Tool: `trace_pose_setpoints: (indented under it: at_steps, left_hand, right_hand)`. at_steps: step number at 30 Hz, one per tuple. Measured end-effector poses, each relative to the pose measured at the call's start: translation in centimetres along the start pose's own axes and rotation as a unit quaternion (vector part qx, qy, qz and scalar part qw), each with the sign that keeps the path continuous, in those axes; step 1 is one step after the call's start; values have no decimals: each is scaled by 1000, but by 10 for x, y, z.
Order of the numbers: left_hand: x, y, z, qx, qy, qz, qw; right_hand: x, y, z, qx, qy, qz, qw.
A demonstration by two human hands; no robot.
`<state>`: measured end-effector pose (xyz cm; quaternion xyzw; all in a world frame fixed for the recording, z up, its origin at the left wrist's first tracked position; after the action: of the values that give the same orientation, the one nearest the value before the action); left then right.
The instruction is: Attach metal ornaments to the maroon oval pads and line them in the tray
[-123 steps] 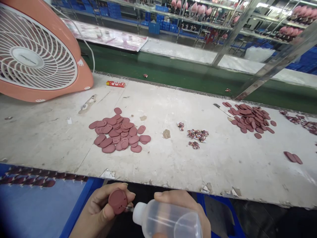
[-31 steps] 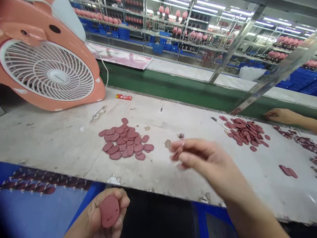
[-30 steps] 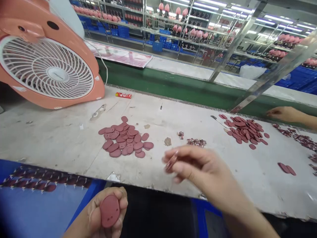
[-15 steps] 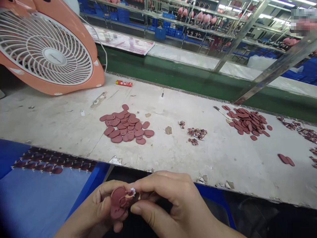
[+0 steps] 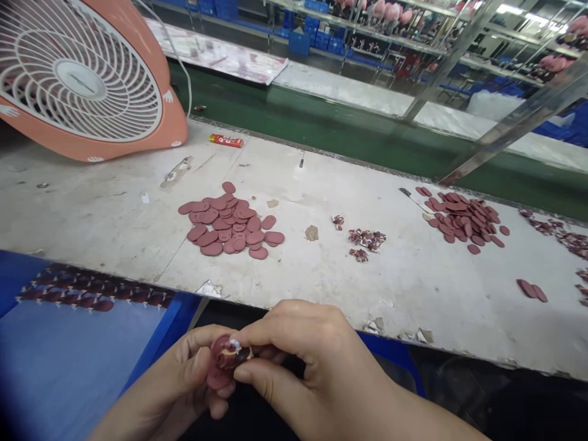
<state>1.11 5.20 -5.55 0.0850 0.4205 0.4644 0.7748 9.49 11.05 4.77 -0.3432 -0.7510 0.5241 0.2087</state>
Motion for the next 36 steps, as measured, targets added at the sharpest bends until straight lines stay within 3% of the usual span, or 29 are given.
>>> trace_pose_setpoints:
  at_steps: [12, 22, 36]
  left_hand:
    - [3, -4, 4, -4, -18, -10, 1000]
    - [10, -13, -1, -23, -46, -1, 999]
    - [9, -13, 1, -27, -63, -2, 998]
  right_hand:
    - [-1, -2, 2, -41, -18, 1, 999]
    - [1, 1, 5, 17, -19, 11, 1000]
    - [3, -4, 4, -35, -45, 6, 998]
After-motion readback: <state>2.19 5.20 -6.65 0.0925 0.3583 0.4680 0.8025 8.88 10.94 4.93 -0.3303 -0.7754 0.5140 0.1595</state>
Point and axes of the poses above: each hand's wrist, its own x-axis towards the middle knuckle, its own z-axis out of the palm, y = z × x, the point moved 10 cm from there along x, towards the middle knuckle, and after that the axes turned 5 degrees about z, right-handed, at the moved point
